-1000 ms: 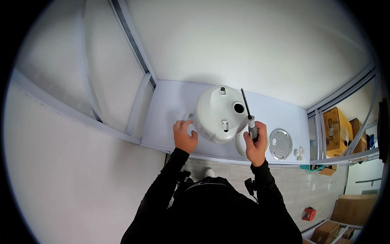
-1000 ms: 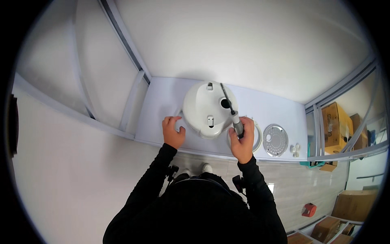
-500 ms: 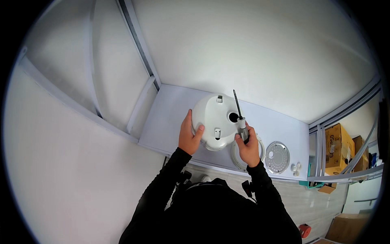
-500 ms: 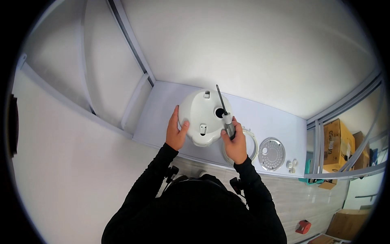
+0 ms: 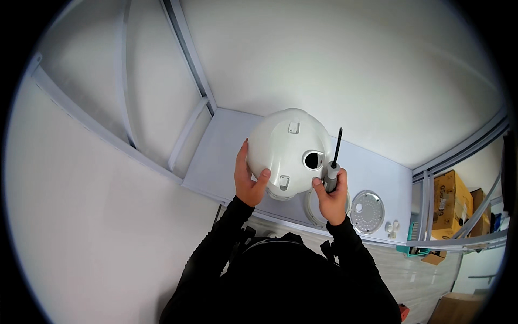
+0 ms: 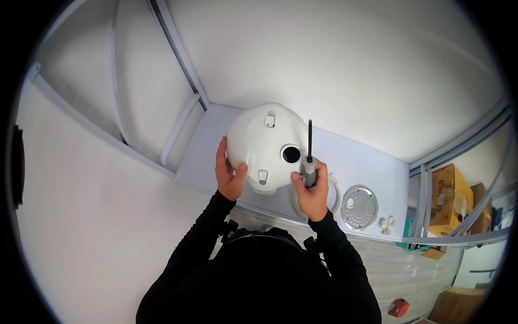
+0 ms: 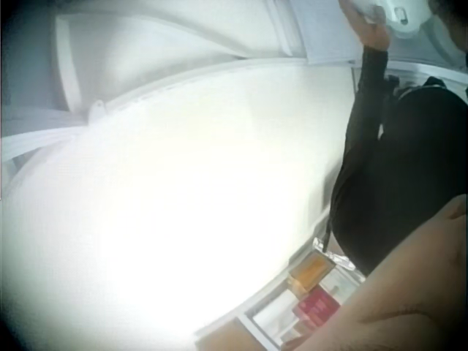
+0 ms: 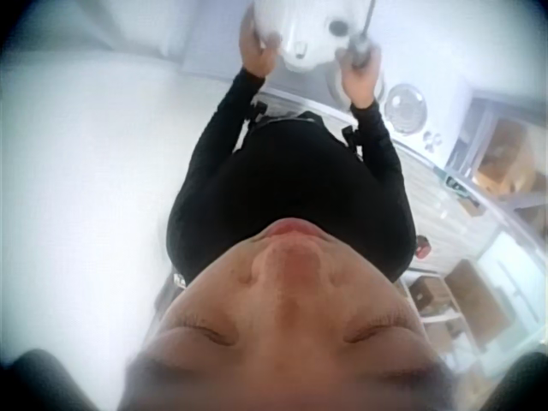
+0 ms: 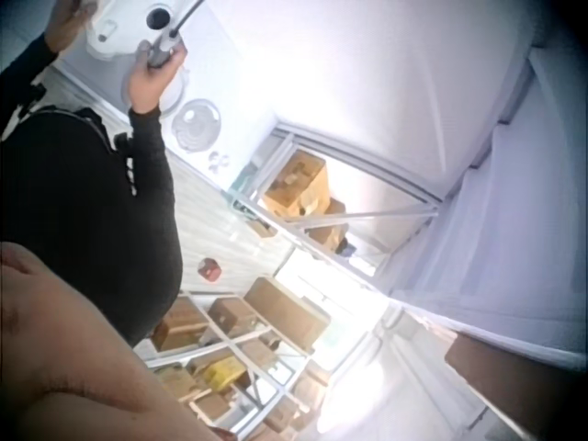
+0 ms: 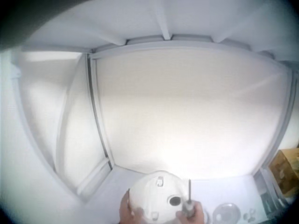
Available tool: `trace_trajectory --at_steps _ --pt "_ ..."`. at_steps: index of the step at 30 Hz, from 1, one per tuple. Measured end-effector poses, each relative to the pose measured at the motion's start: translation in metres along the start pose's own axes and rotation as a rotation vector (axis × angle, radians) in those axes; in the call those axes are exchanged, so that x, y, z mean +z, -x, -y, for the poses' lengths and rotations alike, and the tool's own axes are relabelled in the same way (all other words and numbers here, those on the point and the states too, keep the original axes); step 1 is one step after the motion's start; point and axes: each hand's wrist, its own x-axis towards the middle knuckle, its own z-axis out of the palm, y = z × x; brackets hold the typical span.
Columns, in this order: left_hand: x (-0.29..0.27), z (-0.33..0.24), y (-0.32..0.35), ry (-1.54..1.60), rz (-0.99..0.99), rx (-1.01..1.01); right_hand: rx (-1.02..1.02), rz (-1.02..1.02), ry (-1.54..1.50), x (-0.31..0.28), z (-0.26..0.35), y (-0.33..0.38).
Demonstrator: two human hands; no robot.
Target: The person assembles a white cylindrical appliance on a white workbench. They use a screwdriver to tighten screws on a perforated metal plate and the appliance lid, then place the lid on the appliance and continue securing it.
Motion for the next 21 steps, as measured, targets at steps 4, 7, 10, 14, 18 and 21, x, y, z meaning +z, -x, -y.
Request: trace_trajectory --at_steps 4,7,10,14,18,21 --pt "0.005 -0.011 0.004 0.06 -0.035 -0.076 -0.034 0.018 -0.006 -0.003 -0.003 0.001" --pt "0.004 -0.013 0.008 0.119 -0.054 -0.147 -0.026 0.033 -0.045 -0.004 -0.001 0.001" --pt "0.002 -0.013 0.01 0.171 0.017 -0.175 0.028 0.042 -0.1 -0.008 -0.008 0.004" --pt "0.0 -0.012 0.013 0.091 0.04 -0.097 -0.002 0.038 -0.151 -0.008 -0.014 0.004" --pt "-0.012 -0.003 0.02 -0.203 -0.008 -0.006 -0.029 -0.017 -0.193 -0.004 -0.013 0.003" --pt "-0.019 0.015 0.043 -0.171 -0.127 -0.108 -0.006 -0.023 -0.197 -0.005 -0.015 0.004"
